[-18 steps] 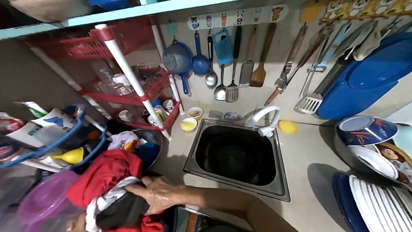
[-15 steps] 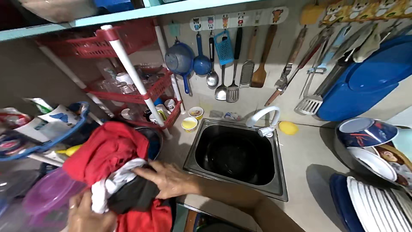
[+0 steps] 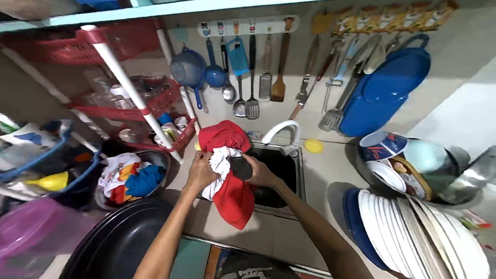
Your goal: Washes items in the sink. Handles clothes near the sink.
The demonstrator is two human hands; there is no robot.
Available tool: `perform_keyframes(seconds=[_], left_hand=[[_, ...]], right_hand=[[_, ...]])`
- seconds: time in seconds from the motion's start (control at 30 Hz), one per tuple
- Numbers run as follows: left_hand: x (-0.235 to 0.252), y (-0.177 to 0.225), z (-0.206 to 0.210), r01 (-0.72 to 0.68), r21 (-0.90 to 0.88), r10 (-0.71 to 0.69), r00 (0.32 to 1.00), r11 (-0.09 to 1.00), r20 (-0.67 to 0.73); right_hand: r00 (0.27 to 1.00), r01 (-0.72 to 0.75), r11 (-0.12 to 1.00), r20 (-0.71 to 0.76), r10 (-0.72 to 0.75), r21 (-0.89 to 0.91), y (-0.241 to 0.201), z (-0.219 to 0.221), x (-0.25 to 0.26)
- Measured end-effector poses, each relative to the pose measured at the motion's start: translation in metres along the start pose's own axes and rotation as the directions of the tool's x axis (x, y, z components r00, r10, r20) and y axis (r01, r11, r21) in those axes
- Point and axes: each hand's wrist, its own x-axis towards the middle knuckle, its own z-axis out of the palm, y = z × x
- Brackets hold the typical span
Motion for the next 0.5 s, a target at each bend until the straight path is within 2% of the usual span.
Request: perform_keyframes(seconds=[0.13,0.3,0.43,0.5], left_hand=[[0.026,0.012,0.048,0.016,-0.025,-0.013,0.991,1.0,0.136],[0.039,0.024,0.077,0.031,-0.102,-0.003,0.965,0.994,0.261],[0.046,0.03,0.084,0.025,-0.227,0.041,0.959,0.973,0.281],[0.055,0.026,0.091,0.034,-0.247,0.032,0.965,0.968,0.262]], right_hand=[[0.994,-0.094,0.995,0.055,0.092,0.035,0.044,-0.014,-0.019],[0.977,-0.133,0.984,0.185,0.11,0.121,0.073,-0.037,-0.03],[0.929,-0.305,0.941,0.262,0.261,0.145,0.072,-0.063,-0.03],[0.917,-0.363,0.922,0.23,0.327,0.138,0.077,-0.068,-0.028]])
